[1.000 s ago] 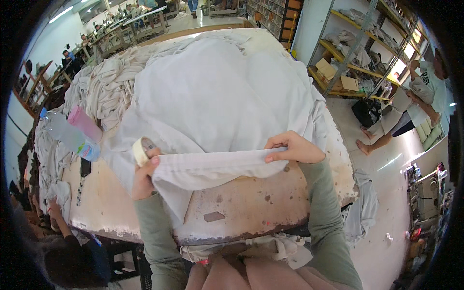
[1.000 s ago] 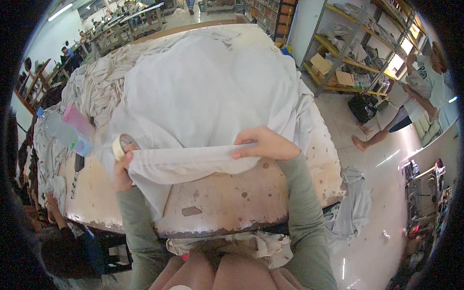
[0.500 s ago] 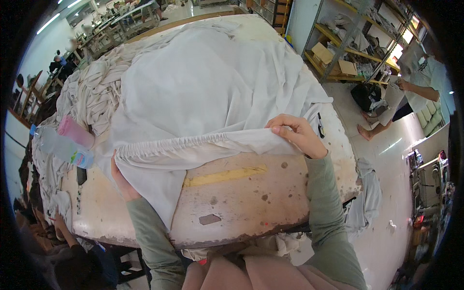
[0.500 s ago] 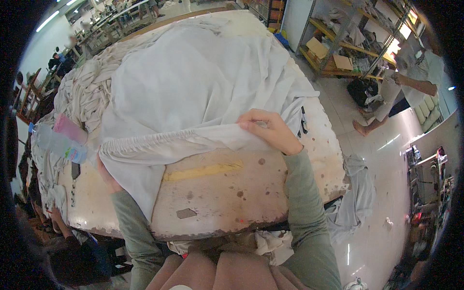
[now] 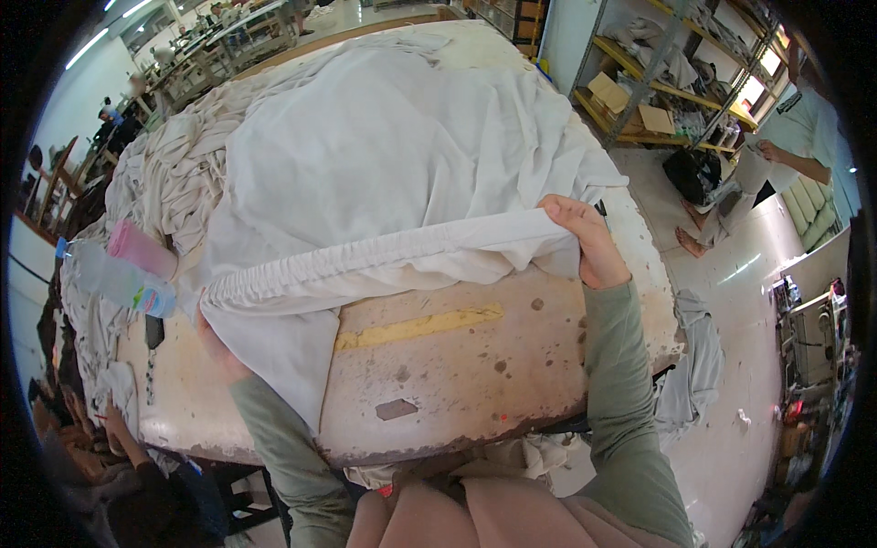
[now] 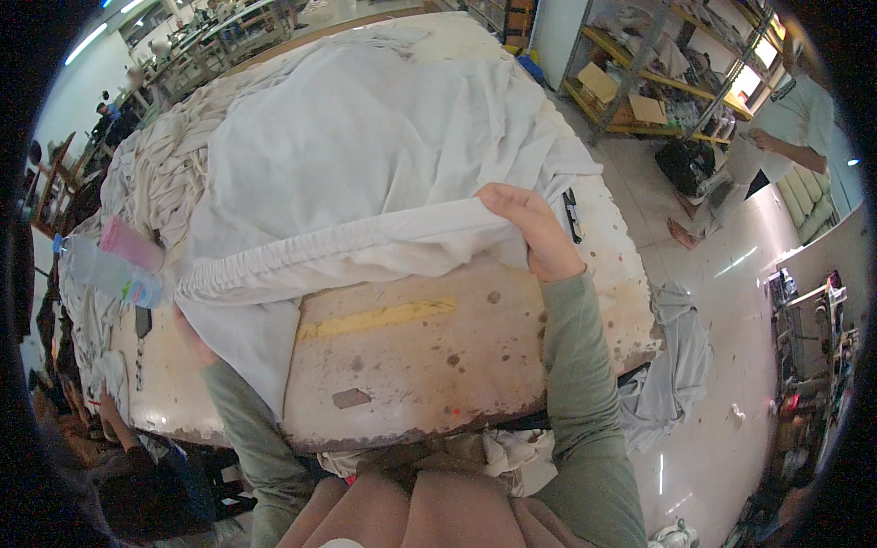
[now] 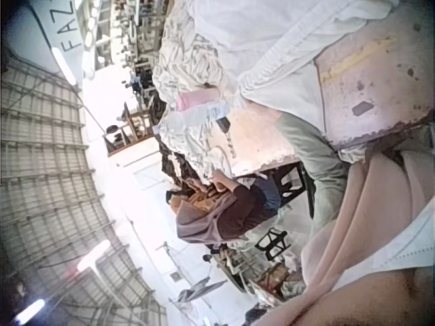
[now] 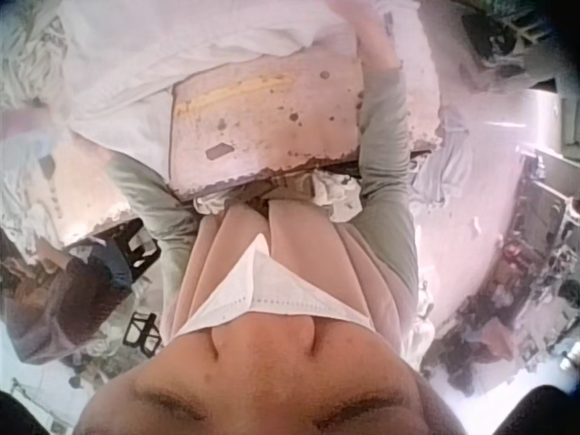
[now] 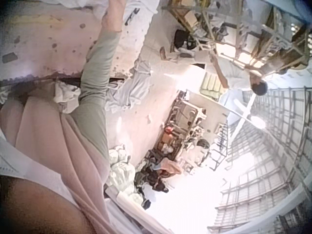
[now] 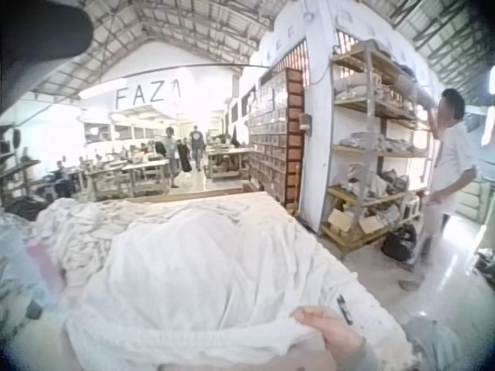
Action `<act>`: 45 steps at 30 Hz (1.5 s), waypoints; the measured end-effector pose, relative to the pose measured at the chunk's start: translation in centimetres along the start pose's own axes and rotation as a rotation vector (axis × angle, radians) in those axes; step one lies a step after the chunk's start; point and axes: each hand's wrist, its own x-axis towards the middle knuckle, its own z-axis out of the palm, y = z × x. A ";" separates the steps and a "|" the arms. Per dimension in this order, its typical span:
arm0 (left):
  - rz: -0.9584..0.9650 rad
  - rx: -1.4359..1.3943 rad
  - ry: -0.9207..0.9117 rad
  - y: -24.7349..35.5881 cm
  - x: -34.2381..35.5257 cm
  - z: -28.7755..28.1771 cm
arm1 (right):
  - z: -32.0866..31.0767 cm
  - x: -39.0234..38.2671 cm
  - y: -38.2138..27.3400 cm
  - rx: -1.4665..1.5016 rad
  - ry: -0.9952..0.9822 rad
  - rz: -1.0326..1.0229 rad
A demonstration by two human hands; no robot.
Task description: The person inspects a white garment, cuts a small elastic band with scissors, and applies tape to the waistband area. The person then folds and aligns the fabric edges, continuing to manipulate the garment on the table.
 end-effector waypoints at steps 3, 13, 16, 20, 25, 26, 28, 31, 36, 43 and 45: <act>-0.001 0.033 0.054 0.3 -0.7 0.7 | -0.7 0.1 0.2 0.200 0.024 0.024; 0.326 0.185 0.154 3.6 -2.5 -2.2 | -2.8 -0.8 -0.2 0.191 0.221 -0.062; 0.327 0.072 0.182 3.9 -2.5 -1.9 | -4.4 -0.8 -0.1 0.243 0.348 -0.106; 0.386 0.204 0.123 3.0 -2.5 -0.6 | -7.2 -1.2 -0.7 0.329 0.369 -0.199; 0.313 0.253 0.224 0.9 -3.1 2.7 | -8.0 -1.0 -0.5 0.306 0.345 -0.238; 0.277 0.299 0.263 -0.1 -3.1 3.4 | -7.5 -0.9 0.0 0.241 0.410 -0.209; 0.190 0.832 0.287 -2.1 -2.6 4.6 | -6.1 -0.6 0.5 0.089 0.307 -0.133; -0.036 1.444 0.046 -4.0 -1.1 5.3 | -3.8 -0.2 0.3 -0.236 -0.072 -0.014; 0.870 1.836 0.316 -2.7 -1.2 4.5 | 0.2 -2.4 -0.8 -1.017 0.372 -0.641; 0.809 1.623 0.653 1.3 -10.9 4.4 | 0.4 -10.3 2.2 -1.510 0.277 -0.801; 0.474 1.706 0.494 0.7 -13.0 3.9 | -0.5 -11.1 3.5 -1.612 0.069 -0.672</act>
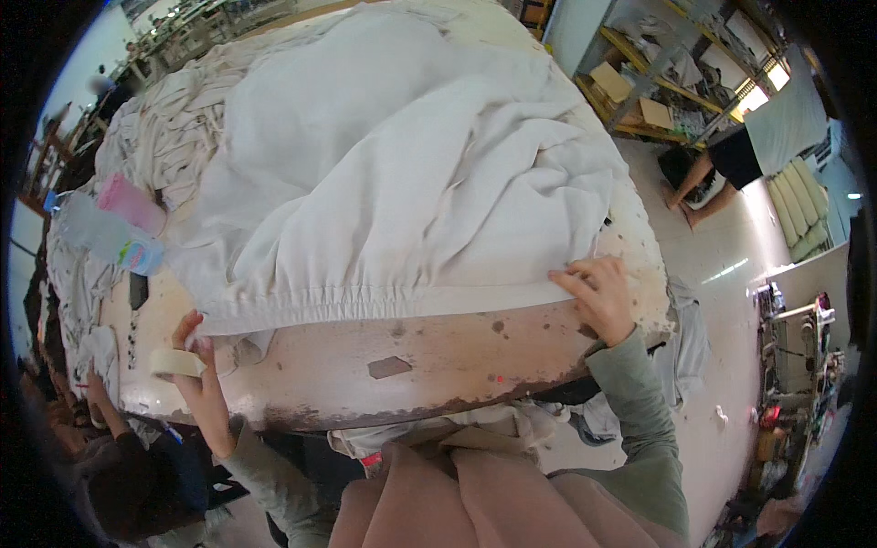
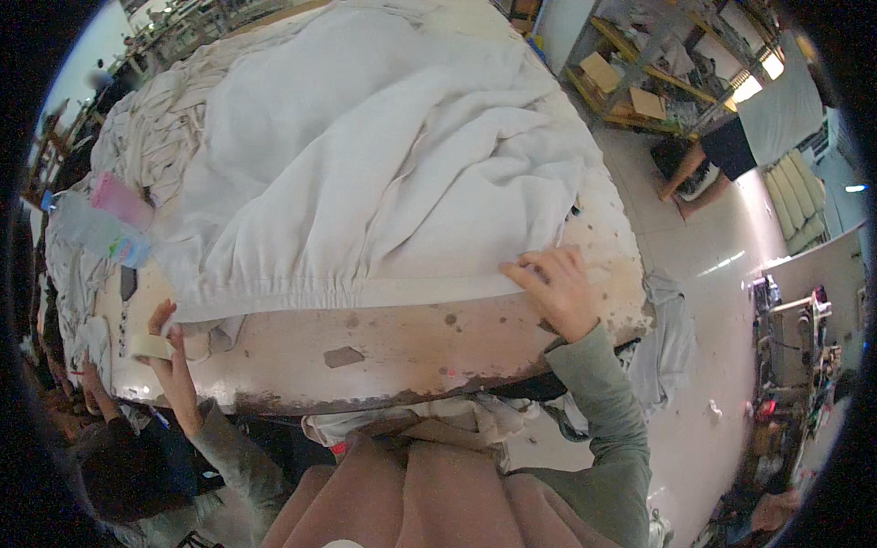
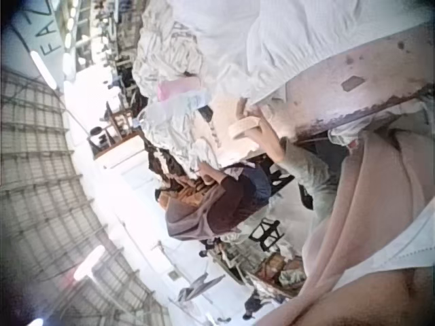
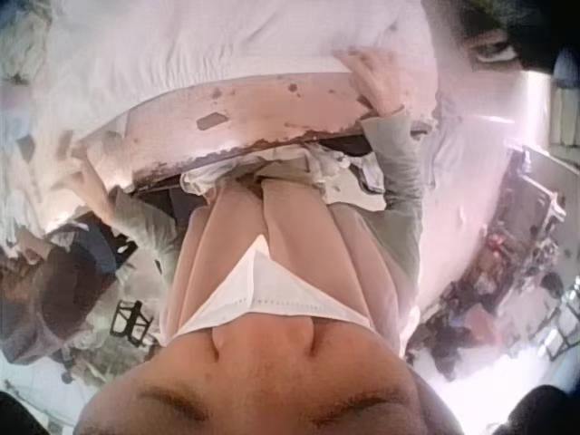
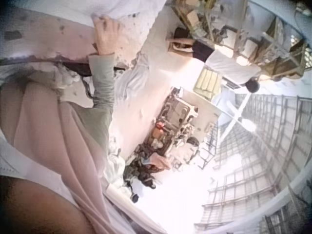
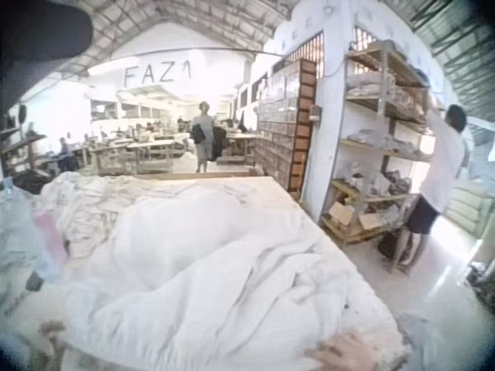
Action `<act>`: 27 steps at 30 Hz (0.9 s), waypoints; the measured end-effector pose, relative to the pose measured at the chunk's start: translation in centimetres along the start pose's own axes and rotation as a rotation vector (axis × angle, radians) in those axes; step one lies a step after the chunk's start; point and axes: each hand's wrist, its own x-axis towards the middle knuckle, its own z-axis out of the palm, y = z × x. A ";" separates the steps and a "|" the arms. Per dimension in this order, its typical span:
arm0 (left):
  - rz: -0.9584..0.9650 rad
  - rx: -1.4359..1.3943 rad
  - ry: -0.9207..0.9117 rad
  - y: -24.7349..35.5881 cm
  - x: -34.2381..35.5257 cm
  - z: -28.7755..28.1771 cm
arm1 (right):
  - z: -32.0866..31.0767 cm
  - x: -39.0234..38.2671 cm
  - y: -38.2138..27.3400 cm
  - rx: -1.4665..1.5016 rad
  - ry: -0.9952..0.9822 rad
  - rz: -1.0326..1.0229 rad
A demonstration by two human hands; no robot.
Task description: The person inspects a white garment, cuts a small elastic band with scissors, and applies tape to the waistband area. The person then folds and aligns the fabric edges, continuing to manipulate the garment on the table.
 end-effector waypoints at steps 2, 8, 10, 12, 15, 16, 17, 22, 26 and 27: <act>-0.248 -0.237 -0.044 -0.5 -1.5 -0.1 | 1.1 -1.2 0.1 0.001 -0.050 -0.029; -0.434 -1.635 -0.061 -0.3 -5.7 -1.7 | 1.1 -4.0 1.1 0.101 0.026 0.363; -0.261 -2.089 -0.081 -0.3 -6.2 -1.1 | 1.1 -4.3 1.9 0.127 0.180 0.521; -0.107 -2.200 0.000 0.1 -6.4 -0.2 | 0.9 -4.7 2.5 0.242 0.257 0.747; 0.403 -2.775 -0.689 1.4 -5.7 2.2 | 0.2 -5.2 2.8 0.421 0.195 1.063; 0.476 -2.803 -0.762 2.2 -5.3 2.9 | -0.1 -5.3 2.6 0.393 0.095 1.106; 0.461 -2.775 -0.832 3.1 -5.4 3.6 | -0.3 -5.3 2.2 0.349 0.011 1.188; 0.156 -2.850 -0.717 7.3 -6.4 7.1 | 0.3 -4.0 -0.9 0.610 -0.008 1.071; -1.020 -2.077 -0.961 10.0 -8.0 11.3 | -0.6 -1.7 -2.6 1.263 0.390 1.046; -1.082 -1.791 -1.037 10.8 -8.6 12.9 | -0.7 -1.0 -3.1 1.275 0.451 1.045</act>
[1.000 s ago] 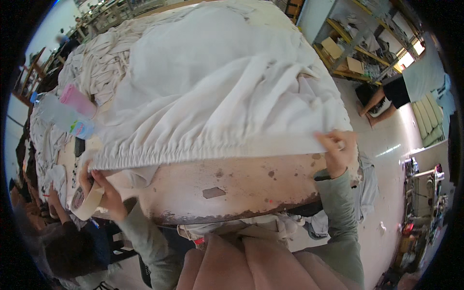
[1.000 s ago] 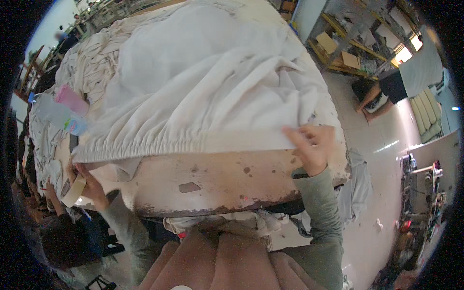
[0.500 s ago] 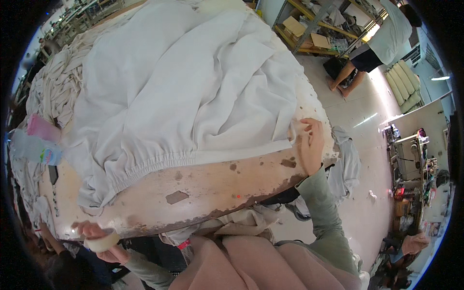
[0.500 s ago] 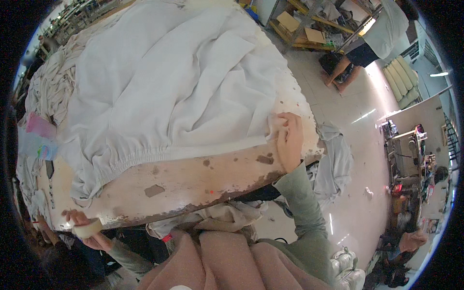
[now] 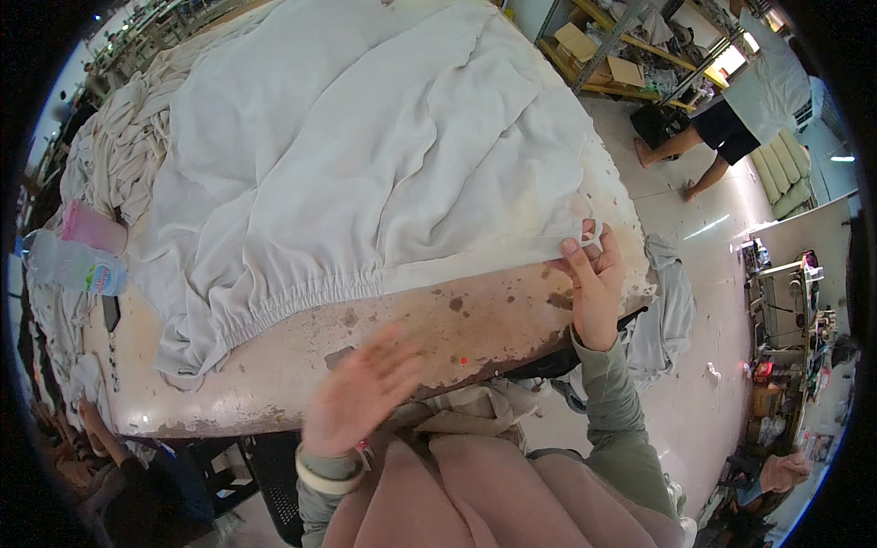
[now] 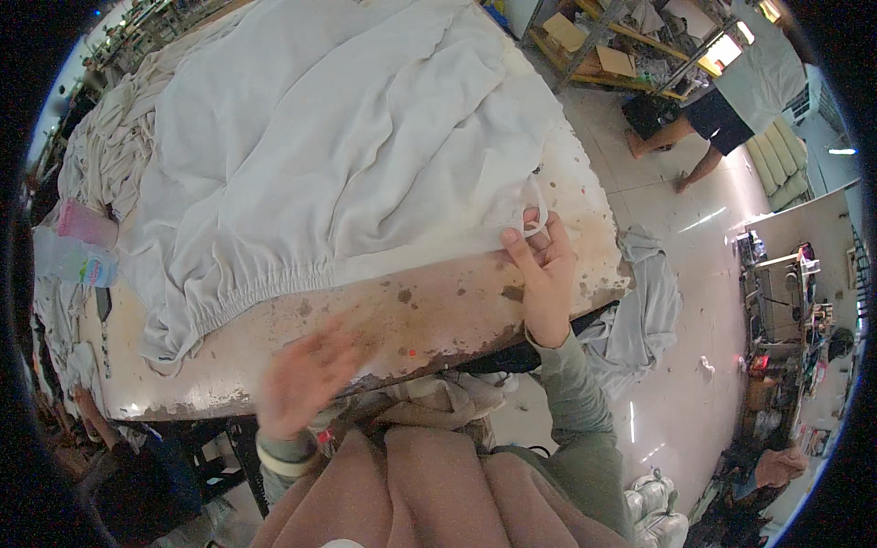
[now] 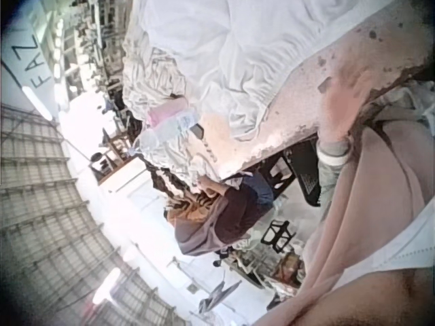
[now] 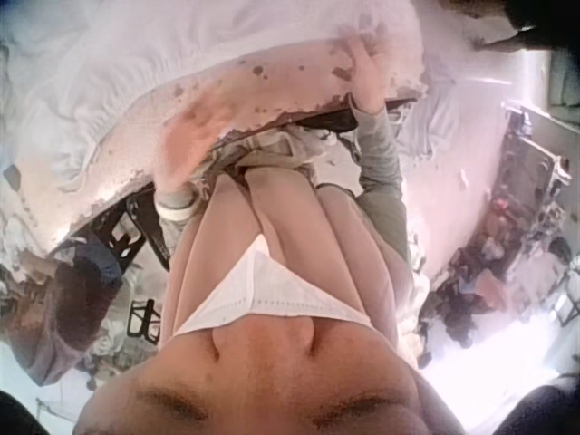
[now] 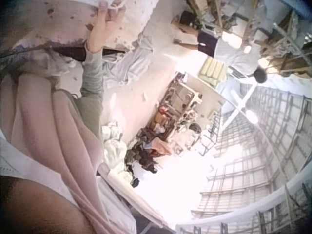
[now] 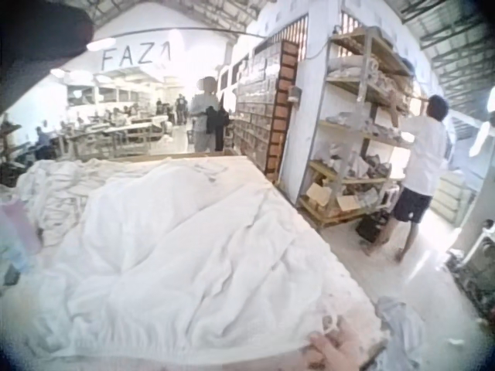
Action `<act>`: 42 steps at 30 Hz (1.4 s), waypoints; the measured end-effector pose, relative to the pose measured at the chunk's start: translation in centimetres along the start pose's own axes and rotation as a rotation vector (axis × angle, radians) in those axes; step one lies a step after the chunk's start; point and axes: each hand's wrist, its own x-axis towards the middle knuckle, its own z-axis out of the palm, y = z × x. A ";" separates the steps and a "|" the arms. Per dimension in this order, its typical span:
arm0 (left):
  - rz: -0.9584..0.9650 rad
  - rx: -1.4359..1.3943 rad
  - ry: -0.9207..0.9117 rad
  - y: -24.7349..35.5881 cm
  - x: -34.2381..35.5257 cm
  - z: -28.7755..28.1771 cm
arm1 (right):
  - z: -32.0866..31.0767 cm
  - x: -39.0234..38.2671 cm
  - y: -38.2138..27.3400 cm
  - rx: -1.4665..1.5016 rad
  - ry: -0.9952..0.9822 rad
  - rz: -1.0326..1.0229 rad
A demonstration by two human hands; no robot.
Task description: The person inspects a white garment, cuts a small elastic band with scissors, and applies tape to the waistband area. The person then folds and aligns the fabric edges, continuing to manipulate the garment on the table.
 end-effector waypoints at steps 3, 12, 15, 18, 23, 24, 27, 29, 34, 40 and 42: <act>-0.110 -0.026 0.119 -2.2 4.6 0.0 | 1.8 -0.2 -1.4 0.159 0.020 -0.094; 0.474 -0.154 0.211 -0.8 6.5 0.6 | 3.0 -1.8 -2.9 0.242 0.046 -0.133; 0.437 -0.128 0.176 -1.7 6.5 1.4 | 3.4 -2.6 -2.6 0.254 0.045 -0.129; 0.104 -0.149 0.073 -3.6 7.2 2.9 | 4.5 -3.4 -2.3 0.265 0.037 -0.144; 0.111 0.106 0.031 -4.8 8.4 5.4 | 6.4 -4.4 -2.1 0.295 0.032 -0.154; 0.186 0.174 0.075 -4.7 8.6 5.8 | 6.7 -4.6 -2.1 0.295 0.016 -0.167; 0.427 0.329 0.164 -4.0 8.7 6.7 | 7.1 -5.1 -1.6 0.288 -0.034 -0.178; 0.560 0.435 0.237 -3.2 8.3 7.1 | 7.2 -5.2 -1.1 0.256 -0.051 -0.143; 0.783 0.839 0.265 1.6 6.3 7.1 | 6.2 -3.3 -1.5 0.365 -0.165 -0.302; 0.613 0.979 0.154 6.5 5.5 6.5 | 9.7 2.2 -2.5 -0.295 -0.444 -0.625; 0.541 0.964 0.180 7.5 6.2 5.9 | 11.8 3.7 -1.5 -0.327 -0.609 -0.749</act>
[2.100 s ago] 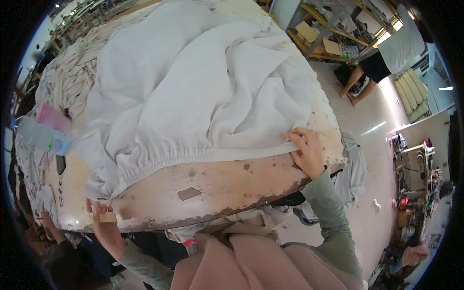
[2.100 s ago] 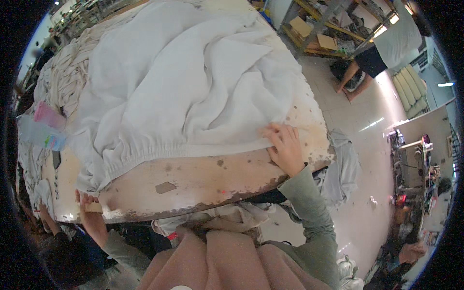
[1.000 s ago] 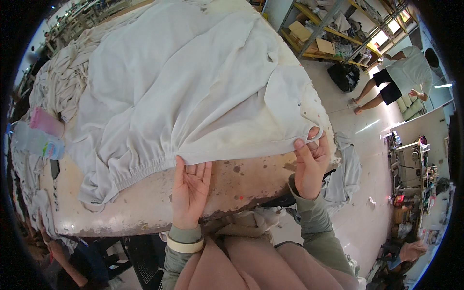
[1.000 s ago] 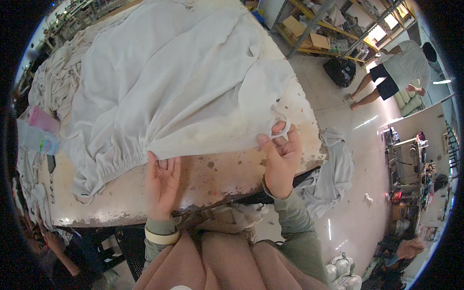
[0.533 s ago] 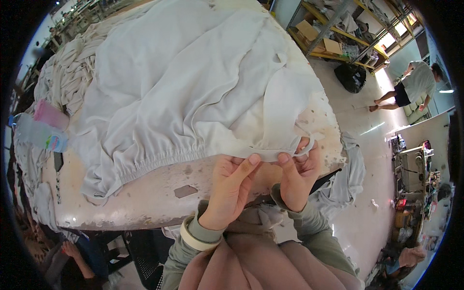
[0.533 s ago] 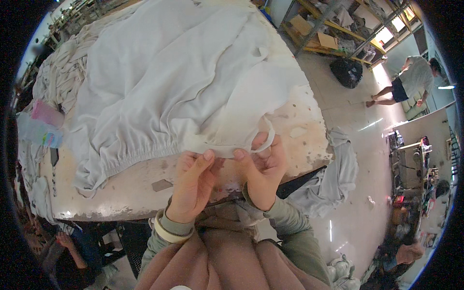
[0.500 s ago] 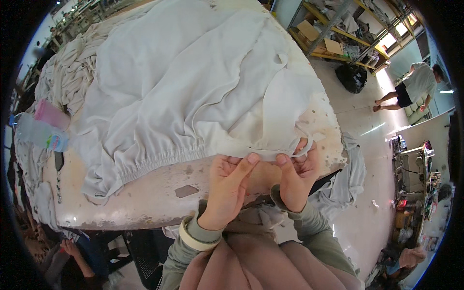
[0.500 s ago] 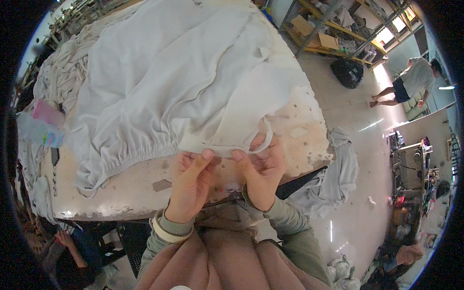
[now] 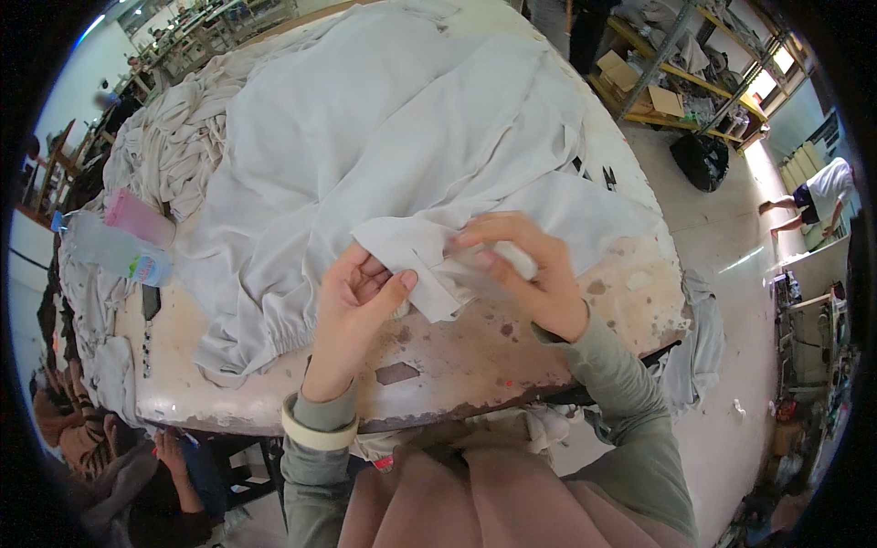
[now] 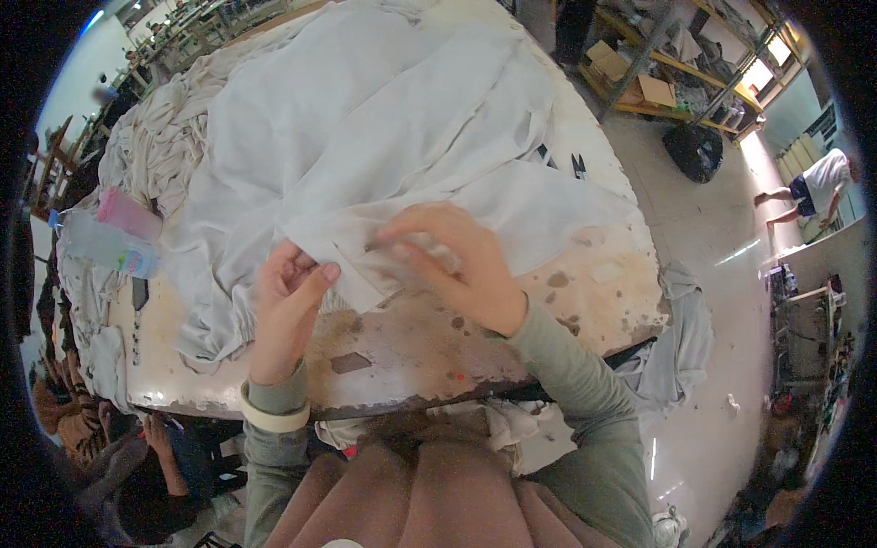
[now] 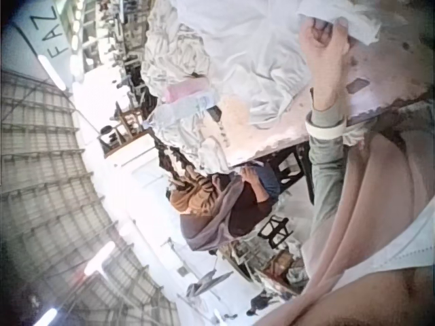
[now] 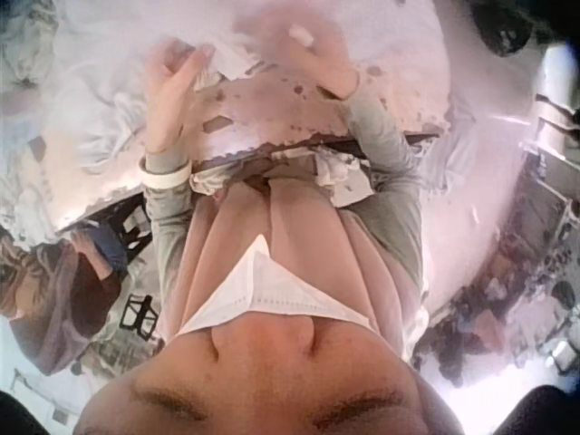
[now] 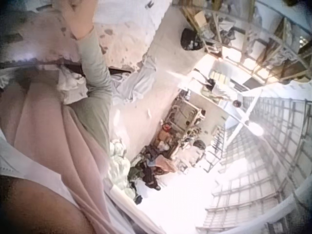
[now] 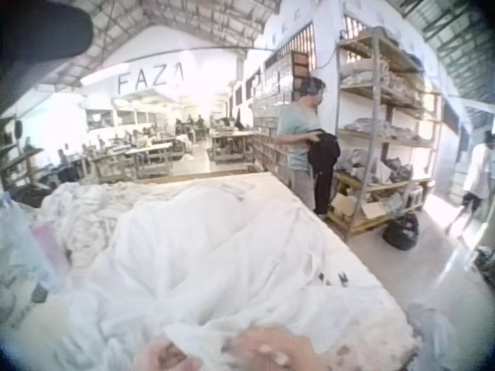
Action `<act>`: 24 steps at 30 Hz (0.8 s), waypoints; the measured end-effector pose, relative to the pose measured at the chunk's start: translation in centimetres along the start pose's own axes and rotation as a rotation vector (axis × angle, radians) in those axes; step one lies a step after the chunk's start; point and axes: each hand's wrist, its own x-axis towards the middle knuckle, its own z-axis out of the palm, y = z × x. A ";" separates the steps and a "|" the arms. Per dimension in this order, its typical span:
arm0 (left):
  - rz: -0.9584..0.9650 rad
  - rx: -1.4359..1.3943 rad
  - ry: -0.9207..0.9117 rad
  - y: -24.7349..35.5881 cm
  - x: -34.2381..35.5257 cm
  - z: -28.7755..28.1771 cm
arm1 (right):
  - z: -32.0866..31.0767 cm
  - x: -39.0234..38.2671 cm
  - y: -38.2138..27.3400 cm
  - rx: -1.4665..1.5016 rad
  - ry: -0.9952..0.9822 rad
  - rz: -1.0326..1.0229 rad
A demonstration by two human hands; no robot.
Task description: The person inspects a white garment, cuts a small elastic band with scissors, and applies tape to the waistband area. The person then folds and aligns the fabric edges, continuing to manipulate the garment on the table.
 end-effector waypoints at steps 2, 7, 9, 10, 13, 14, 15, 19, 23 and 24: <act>-0.043 -0.058 -0.018 -0.8 0.9 -0.7 | 1.8 0.1 0.9 -0.029 -0.033 0.043; -0.140 -0.166 0.026 -3.7 1.9 -1.7 | 3.9 -1.4 2.6 -0.057 -0.037 0.193; -0.139 -0.147 0.026 -4.4 1.8 -2.0 | 4.1 -1.9 2.8 -0.052 -0.019 0.177; -0.116 -0.146 0.019 -4.7 1.8 -2.1 | 4.2 -2.0 2.9 -0.054 -0.016 0.172; -0.128 -0.113 0.033 -4.8 1.8 -2.1 | 4.3 -2.2 2.5 0.020 0.005 0.243; -0.131 -0.106 0.026 -4.8 1.7 -2.1 | 4.3 -2.3 2.3 0.097 0.021 0.322; -0.136 -0.099 0.020 -4.8 1.7 -2.1 | 4.4 -2.4 2.1 0.168 0.027 0.388; -0.141 -0.049 -0.021 -5.0 1.6 -2.0 | 4.0 -2.5 2.0 0.186 -0.095 0.567; -0.175 -0.091 -0.042 -5.2 1.8 -2.1 | 4.1 -2.6 2.1 0.365 -0.020 0.639; -0.177 -0.111 -0.050 -5.2 1.8 -2.1 | 4.2 -2.6 2.2 0.435 -0.007 0.652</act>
